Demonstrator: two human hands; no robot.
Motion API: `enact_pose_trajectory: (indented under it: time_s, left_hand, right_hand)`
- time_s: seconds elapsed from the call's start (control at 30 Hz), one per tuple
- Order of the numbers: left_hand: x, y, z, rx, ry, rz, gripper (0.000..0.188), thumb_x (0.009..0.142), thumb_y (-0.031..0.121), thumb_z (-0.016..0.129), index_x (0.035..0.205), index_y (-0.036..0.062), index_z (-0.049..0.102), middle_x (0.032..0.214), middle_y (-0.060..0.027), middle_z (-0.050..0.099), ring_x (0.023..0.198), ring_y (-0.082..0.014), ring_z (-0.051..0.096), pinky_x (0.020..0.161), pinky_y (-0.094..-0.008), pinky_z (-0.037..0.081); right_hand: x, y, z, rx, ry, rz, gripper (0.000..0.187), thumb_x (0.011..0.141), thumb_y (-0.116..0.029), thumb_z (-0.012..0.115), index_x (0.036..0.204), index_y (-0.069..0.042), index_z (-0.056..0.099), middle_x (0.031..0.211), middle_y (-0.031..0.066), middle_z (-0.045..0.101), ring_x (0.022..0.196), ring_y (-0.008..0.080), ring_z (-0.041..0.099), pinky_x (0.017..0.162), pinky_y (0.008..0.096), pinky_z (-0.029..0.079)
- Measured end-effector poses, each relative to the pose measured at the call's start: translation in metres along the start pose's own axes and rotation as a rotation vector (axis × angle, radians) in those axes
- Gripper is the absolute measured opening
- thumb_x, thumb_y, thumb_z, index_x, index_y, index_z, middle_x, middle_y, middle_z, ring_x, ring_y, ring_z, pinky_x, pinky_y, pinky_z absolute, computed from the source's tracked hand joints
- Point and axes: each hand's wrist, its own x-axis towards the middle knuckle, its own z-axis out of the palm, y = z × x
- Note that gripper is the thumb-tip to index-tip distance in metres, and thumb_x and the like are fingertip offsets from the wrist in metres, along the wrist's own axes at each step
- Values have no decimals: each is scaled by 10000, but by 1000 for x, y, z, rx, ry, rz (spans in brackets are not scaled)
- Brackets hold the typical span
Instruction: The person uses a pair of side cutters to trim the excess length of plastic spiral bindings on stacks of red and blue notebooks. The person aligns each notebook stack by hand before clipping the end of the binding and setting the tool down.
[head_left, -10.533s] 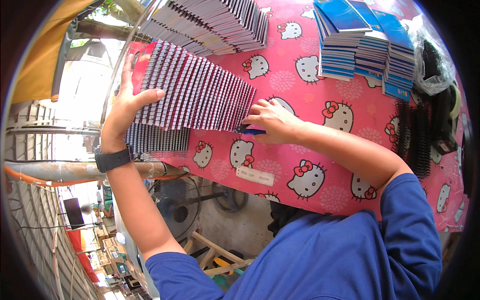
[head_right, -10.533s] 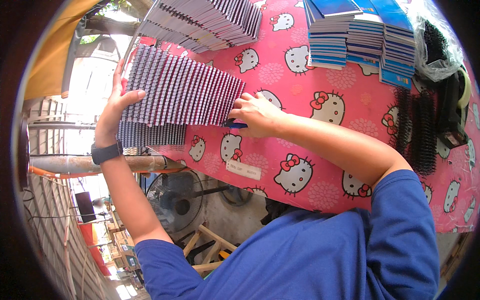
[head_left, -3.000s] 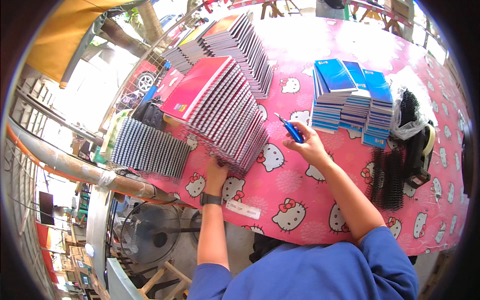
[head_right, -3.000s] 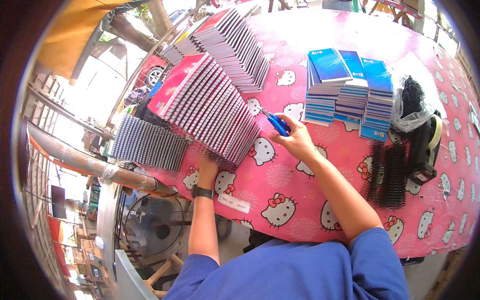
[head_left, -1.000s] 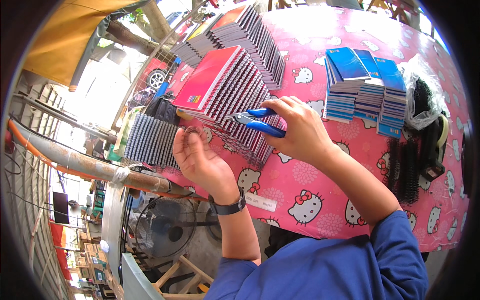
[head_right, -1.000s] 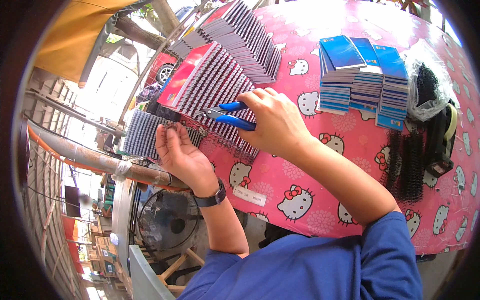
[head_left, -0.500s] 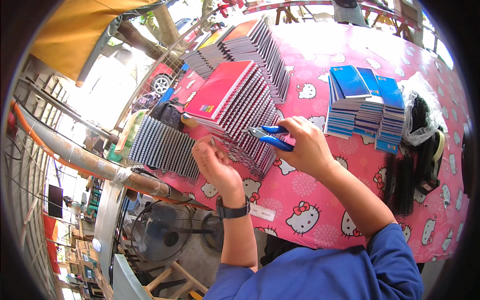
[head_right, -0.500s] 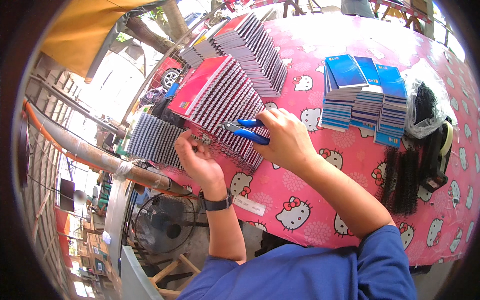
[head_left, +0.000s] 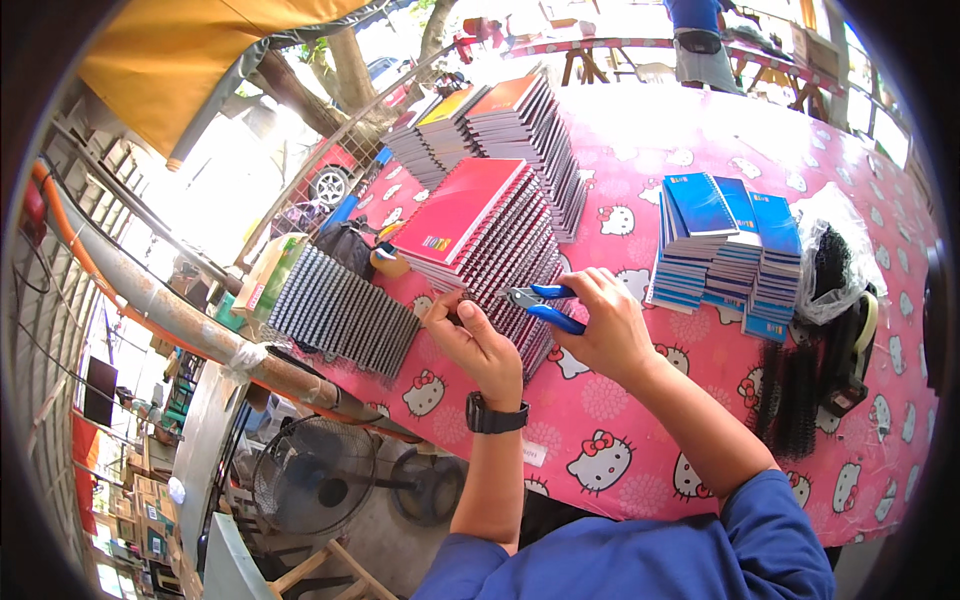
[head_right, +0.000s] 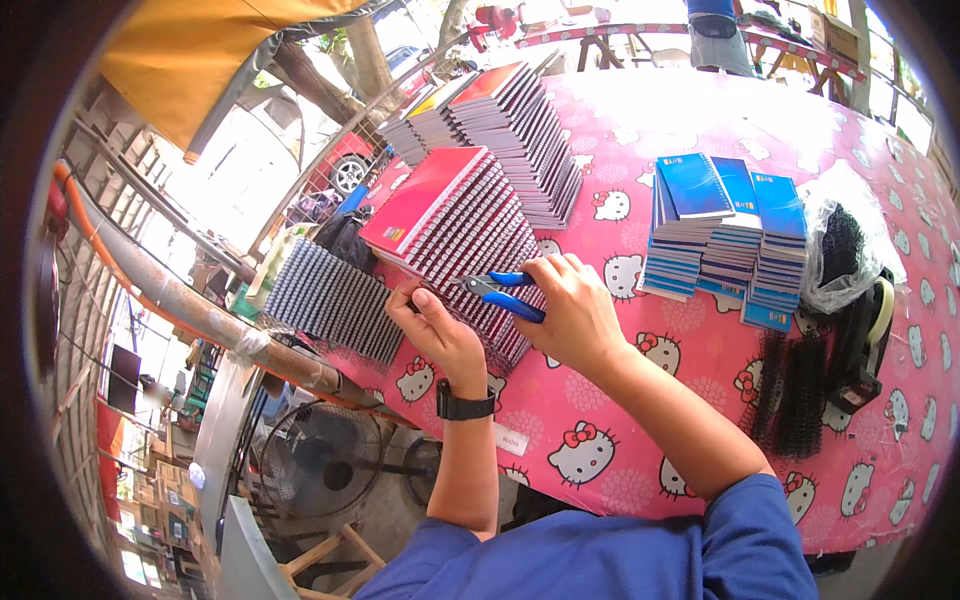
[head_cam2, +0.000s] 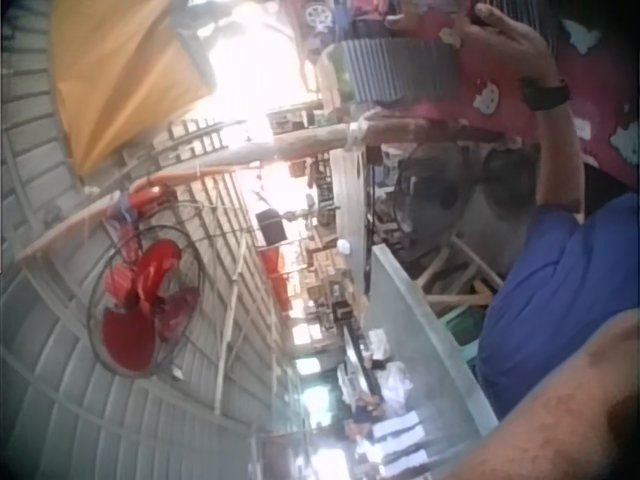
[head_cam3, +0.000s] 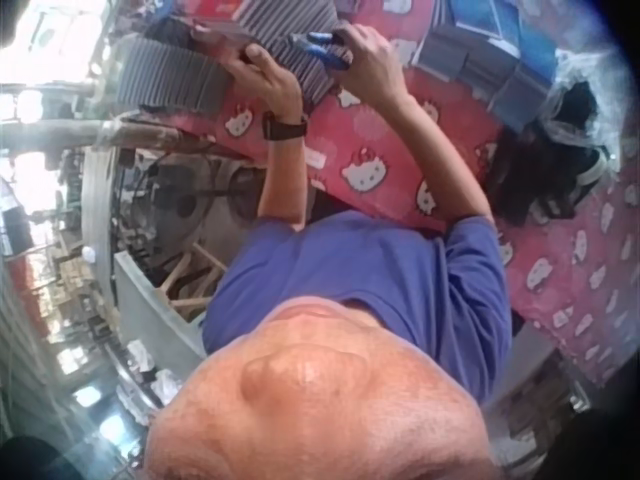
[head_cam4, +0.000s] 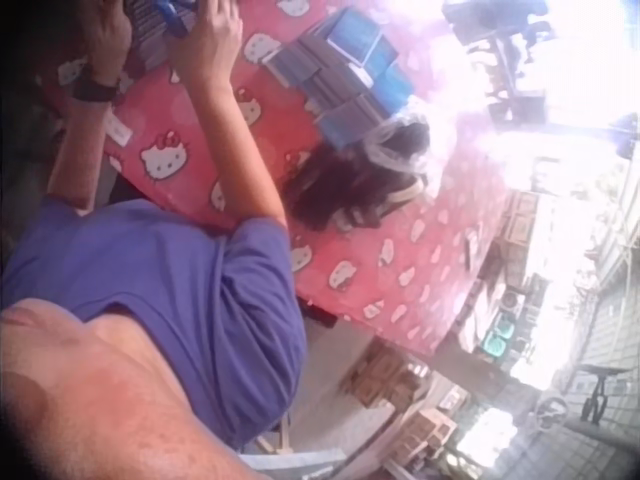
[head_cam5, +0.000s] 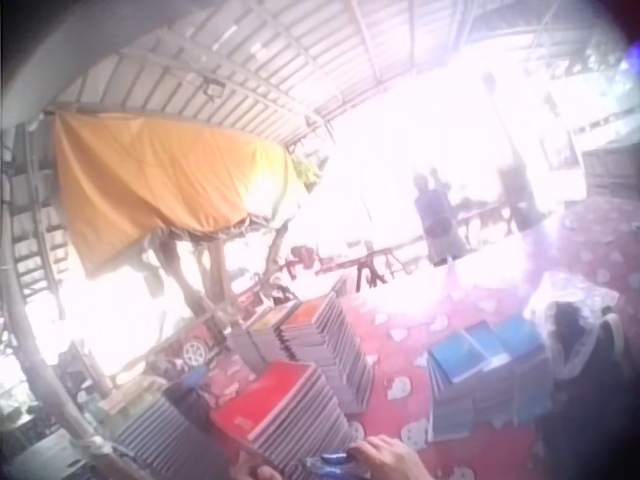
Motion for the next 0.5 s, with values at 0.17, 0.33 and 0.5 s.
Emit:
enact_pose_trajectory:
  time_s: [0.17,0.33,0.5]
  left_hand:
    - [-2,3,3,-33,-3,-43,294,988,262,351,952,-21,421,876,-80,419,736,-139,387,670,-269,349]
    - [-2,6,3,-27,-13,-56,267,981,237,373,952,-25,417,879,-90,426,761,-151,412,696,-287,373]
    - [-3,5,2,18,-2,17,256,977,226,383,963,-27,418,903,-100,436,775,-165,425,708,-307,388]
  right_hand:
    - [8,-5,-2,-57,-38,-3,544,593,-205,723,1073,-51,520,971,122,550,968,297,512,800,408,410]
    - [15,-15,-5,-67,-69,-1,502,586,-157,710,1046,-47,544,942,133,566,926,313,536,825,415,429]
    - [14,-21,-7,-57,-151,75,406,595,-167,707,955,-42,568,863,131,584,821,304,579,722,405,468]
